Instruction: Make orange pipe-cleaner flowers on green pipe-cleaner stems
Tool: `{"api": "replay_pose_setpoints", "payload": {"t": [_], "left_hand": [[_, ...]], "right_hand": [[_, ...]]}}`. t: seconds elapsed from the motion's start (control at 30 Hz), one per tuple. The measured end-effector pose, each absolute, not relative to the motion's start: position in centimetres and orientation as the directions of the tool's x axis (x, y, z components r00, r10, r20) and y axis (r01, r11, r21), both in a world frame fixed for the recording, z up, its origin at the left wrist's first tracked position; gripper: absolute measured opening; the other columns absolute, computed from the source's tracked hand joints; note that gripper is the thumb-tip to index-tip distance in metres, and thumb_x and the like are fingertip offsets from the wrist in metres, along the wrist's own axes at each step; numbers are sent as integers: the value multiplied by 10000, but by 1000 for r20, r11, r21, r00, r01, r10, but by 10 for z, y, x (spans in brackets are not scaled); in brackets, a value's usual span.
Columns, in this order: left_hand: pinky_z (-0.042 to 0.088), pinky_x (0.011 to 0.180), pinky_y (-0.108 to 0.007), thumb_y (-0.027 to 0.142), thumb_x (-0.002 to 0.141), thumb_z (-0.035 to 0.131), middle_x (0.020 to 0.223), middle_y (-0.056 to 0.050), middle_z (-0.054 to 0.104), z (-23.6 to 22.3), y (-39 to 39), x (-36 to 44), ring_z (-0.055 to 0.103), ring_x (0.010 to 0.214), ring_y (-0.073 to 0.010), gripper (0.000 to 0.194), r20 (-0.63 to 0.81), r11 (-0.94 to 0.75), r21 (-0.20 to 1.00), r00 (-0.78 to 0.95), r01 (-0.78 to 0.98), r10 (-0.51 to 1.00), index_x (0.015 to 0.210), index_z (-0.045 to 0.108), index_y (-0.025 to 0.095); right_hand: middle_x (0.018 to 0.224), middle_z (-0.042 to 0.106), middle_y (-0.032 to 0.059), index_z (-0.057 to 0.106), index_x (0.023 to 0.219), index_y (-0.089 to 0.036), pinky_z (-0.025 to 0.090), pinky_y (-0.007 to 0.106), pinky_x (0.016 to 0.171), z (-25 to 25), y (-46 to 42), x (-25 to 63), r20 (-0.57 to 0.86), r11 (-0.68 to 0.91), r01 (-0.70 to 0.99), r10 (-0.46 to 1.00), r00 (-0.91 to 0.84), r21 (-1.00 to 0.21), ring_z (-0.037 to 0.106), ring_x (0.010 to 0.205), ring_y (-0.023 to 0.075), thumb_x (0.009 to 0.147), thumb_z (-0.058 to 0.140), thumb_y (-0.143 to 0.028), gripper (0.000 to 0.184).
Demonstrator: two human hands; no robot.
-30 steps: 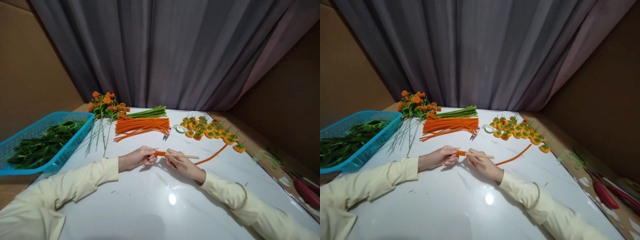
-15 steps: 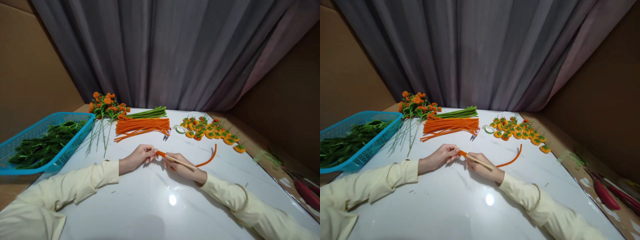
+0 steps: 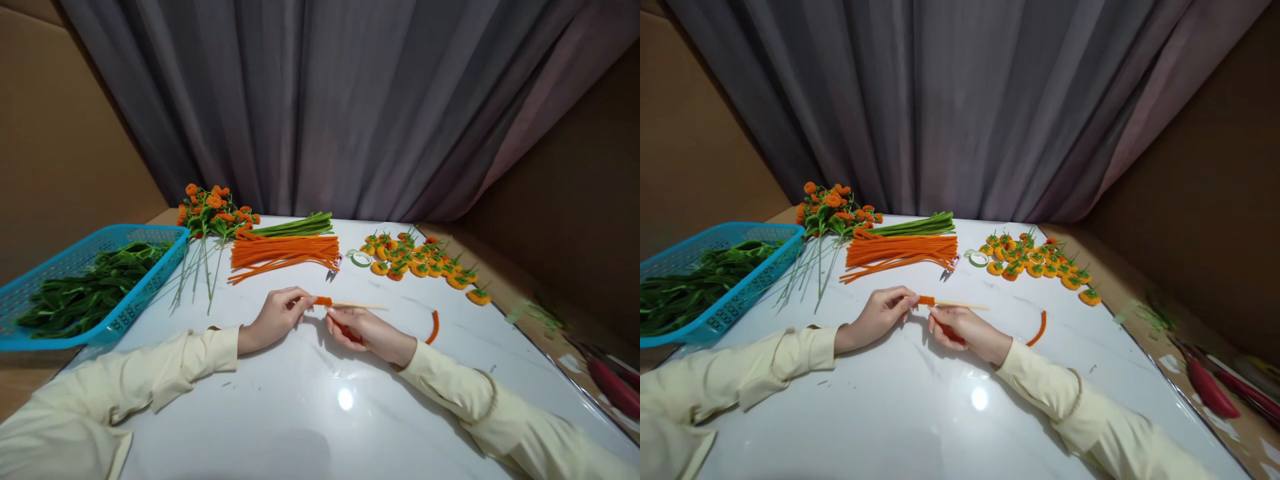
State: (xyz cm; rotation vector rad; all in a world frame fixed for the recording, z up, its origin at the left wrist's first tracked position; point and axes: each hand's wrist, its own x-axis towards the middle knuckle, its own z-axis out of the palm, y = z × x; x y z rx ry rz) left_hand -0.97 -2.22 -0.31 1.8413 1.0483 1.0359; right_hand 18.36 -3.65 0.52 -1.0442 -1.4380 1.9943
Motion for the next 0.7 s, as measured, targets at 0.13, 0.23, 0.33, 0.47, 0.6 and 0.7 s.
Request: {"api": "replay_pose_setpoints", "payload": {"t": [0.13, 0.23, 0.33, 0.47, 0.6, 0.7], "left_hand": [[362, 486, -189, 433, 882, 454, 507, 40, 454, -4, -19, -11, 430, 463, -75, 410, 250, -335, 909, 321, 248, 914, 583, 487, 155], [341, 434, -182, 466, 879, 452, 495, 53, 428, -6, -17, -11, 394, 421, -62, 419, 182, -255, 950, 347, 178, 920, 595, 469, 158], [321, 393, -177, 493, 872, 451, 489, 57, 431, -7, -17, -10, 367, 386, -54, 415, 118, -171, 978, 361, 120, 925, 634, 486, 155], [321, 376, -175, 502, 862, 466, 494, 57, 441, -9, -18, -9, 358, 376, -51, 401, 123, -159, 985, 357, 73, 926, 666, 497, 154], [331, 384, -180, 496, 863, 468, 552, 45, 484, -7, -19, -11, 368, 385, -47, 381, 165, -194, 980, 374, 42, 913, 709, 511, 150], [352, 412, -188, 465, 869, 480, 630, 17, 545, 1, -20, -13, 417, 411, -48, 354, 163, -187, 982, 438, 11, 884, 751, 542, 137]], "right_hand": [[401, 461, -70, 510, 723, -157, 115, 178, 289, 5, -35, 184, -299, -341, 50, 734, -610, -939, 261, 278, 32, 866, 490, -444, 321], [387, 475, -66, 519, 731, -156, 117, 171, 279, 4, -35, 184, -291, -335, 42, 742, -605, -941, 262, 271, 35, 869, 490, -416, 296], [395, 509, -54, 530, 750, -153, 128, 169, 275, 3, -35, 183, -267, -330, 13, 740, -617, -944, 268, 263, 36, 872, 482, -416, 294], [443, 577, -17, 540, 764, -137, 158, 169, 294, 0, -37, 179, -226, -315, -40, 757, -613, -948, 293, 267, 30, 876, 474, -429, 320], [537, 639, 8, 503, 877, -151, 188, 167, 327, -1, -42, 176, -185, -275, -82, 809, -558, -958, 334, 303, 33, 892, 468, -415, 266], [615, 667, 3, 432, 1030, -196, 228, 161, 354, 1, -45, 179, -112, -214, -106, 800, -589, -971, 391, 345, 49, 899, 475, -412, 257]]}}
